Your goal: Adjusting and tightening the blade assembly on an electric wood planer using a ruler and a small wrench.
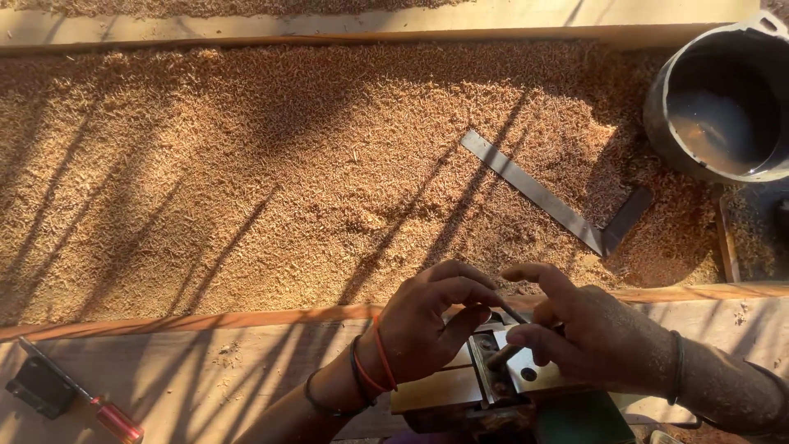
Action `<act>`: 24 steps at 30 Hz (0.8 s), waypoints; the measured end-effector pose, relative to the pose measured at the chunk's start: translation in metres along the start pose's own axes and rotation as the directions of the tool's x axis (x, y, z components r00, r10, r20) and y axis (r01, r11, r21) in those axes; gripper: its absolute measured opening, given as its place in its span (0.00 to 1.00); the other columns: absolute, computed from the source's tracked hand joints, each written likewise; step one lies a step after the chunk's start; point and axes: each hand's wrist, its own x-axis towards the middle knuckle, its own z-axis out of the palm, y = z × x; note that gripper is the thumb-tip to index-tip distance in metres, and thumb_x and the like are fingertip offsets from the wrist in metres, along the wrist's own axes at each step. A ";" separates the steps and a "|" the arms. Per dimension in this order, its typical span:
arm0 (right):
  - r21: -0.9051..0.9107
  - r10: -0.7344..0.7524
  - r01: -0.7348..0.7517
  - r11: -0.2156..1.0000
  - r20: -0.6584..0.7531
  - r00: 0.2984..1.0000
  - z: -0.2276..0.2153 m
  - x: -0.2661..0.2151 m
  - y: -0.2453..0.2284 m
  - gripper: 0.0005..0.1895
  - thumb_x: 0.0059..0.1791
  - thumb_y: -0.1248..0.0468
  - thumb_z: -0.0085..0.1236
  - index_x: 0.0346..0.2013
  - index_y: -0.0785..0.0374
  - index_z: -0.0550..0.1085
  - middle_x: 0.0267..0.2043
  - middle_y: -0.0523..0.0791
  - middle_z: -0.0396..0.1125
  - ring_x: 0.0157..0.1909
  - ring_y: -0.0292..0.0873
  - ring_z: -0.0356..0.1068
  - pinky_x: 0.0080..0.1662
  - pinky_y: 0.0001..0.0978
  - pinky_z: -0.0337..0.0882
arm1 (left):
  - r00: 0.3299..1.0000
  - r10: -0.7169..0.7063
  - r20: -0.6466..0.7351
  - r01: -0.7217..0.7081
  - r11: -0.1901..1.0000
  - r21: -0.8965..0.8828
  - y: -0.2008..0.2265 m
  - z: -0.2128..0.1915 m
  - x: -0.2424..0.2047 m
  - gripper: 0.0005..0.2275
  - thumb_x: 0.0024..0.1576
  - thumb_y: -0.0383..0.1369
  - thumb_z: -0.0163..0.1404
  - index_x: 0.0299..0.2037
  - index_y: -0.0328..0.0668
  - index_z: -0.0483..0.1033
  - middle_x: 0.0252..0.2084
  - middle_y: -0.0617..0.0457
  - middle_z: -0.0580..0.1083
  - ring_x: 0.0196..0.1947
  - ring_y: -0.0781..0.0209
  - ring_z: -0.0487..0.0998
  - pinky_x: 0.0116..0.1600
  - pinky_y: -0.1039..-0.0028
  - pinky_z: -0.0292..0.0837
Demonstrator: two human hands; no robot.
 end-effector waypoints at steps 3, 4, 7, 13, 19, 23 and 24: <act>0.062 -0.068 0.069 0.996 -0.021 0.997 0.002 -0.005 0.014 0.30 0.50 0.54 0.54 0.67 0.51 0.61 0.25 0.40 0.81 0.23 0.37 0.79 0.31 0.32 0.79 | 1.000 -0.013 0.011 0.013 1.000 -0.013 -0.003 0.000 -0.001 0.04 0.62 0.25 0.55 0.44 0.41 0.80 0.49 0.50 0.77 0.48 0.55 0.83 0.52 0.69 0.81; 0.078 -0.087 0.089 0.993 -0.025 0.996 0.000 -0.008 0.016 0.28 0.50 0.57 0.53 0.66 0.50 0.65 0.28 0.39 0.81 0.25 0.36 0.79 0.32 0.32 0.80 | 1.000 -0.009 0.028 0.009 1.000 -0.017 -0.005 0.000 0.000 0.03 0.62 0.24 0.55 0.43 0.41 0.80 0.50 0.50 0.77 0.48 0.54 0.84 0.52 0.69 0.82; 0.040 -0.254 0.256 0.966 -0.036 0.966 -0.002 -0.014 0.024 0.19 0.51 0.65 0.50 0.57 0.52 0.73 0.36 0.42 0.77 0.34 0.38 0.78 0.37 0.34 0.81 | 1.000 -0.015 0.019 0.014 0.999 0.049 -0.012 0.003 0.000 0.04 0.60 0.24 0.55 0.42 0.41 0.81 0.52 0.49 0.79 0.49 0.53 0.84 0.52 0.68 0.82; -0.098 -0.670 0.666 0.740 -0.022 0.742 -0.012 -0.015 0.004 0.19 0.49 0.67 0.60 0.56 0.59 0.75 0.46 0.46 0.75 0.48 0.45 0.77 0.46 0.39 0.75 | 0.999 -0.018 0.046 0.021 0.998 -0.067 -0.011 0.004 0.002 0.08 0.57 0.21 0.49 0.43 0.39 0.78 0.54 0.46 0.79 0.52 0.52 0.84 0.56 0.66 0.81; -0.348 -0.646 0.579 0.737 -0.114 0.755 -0.009 -0.010 0.005 0.14 0.46 0.56 0.71 0.44 0.54 0.82 0.43 0.44 0.73 0.44 0.44 0.76 0.40 0.36 0.77 | 0.994 0.035 0.100 -0.026 0.995 -0.094 0.007 -0.004 0.001 0.08 0.61 0.25 0.49 0.49 0.37 0.75 0.56 0.44 0.75 0.57 0.50 0.79 0.62 0.63 0.74; -0.341 -0.609 0.545 0.766 -0.115 0.785 -0.006 0.000 0.013 0.13 0.46 0.54 0.70 0.40 0.56 0.80 0.38 0.44 0.74 0.37 0.43 0.78 0.34 0.36 0.77 | 0.984 0.014 0.176 0.028 0.972 -0.234 0.032 -0.014 -0.004 0.08 0.61 0.28 0.56 0.47 0.36 0.77 0.48 0.44 0.75 0.52 0.51 0.78 0.57 0.65 0.74; -0.287 -0.564 0.518 0.806 -0.104 0.819 -0.004 0.003 0.019 0.13 0.46 0.54 0.69 0.40 0.56 0.80 0.35 0.43 0.75 0.34 0.42 0.79 0.34 0.36 0.78 | 0.983 0.012 0.181 0.027 0.977 -0.211 0.024 -0.010 -0.007 0.06 0.62 0.29 0.56 0.46 0.37 0.78 0.48 0.45 0.76 0.52 0.52 0.79 0.57 0.66 0.76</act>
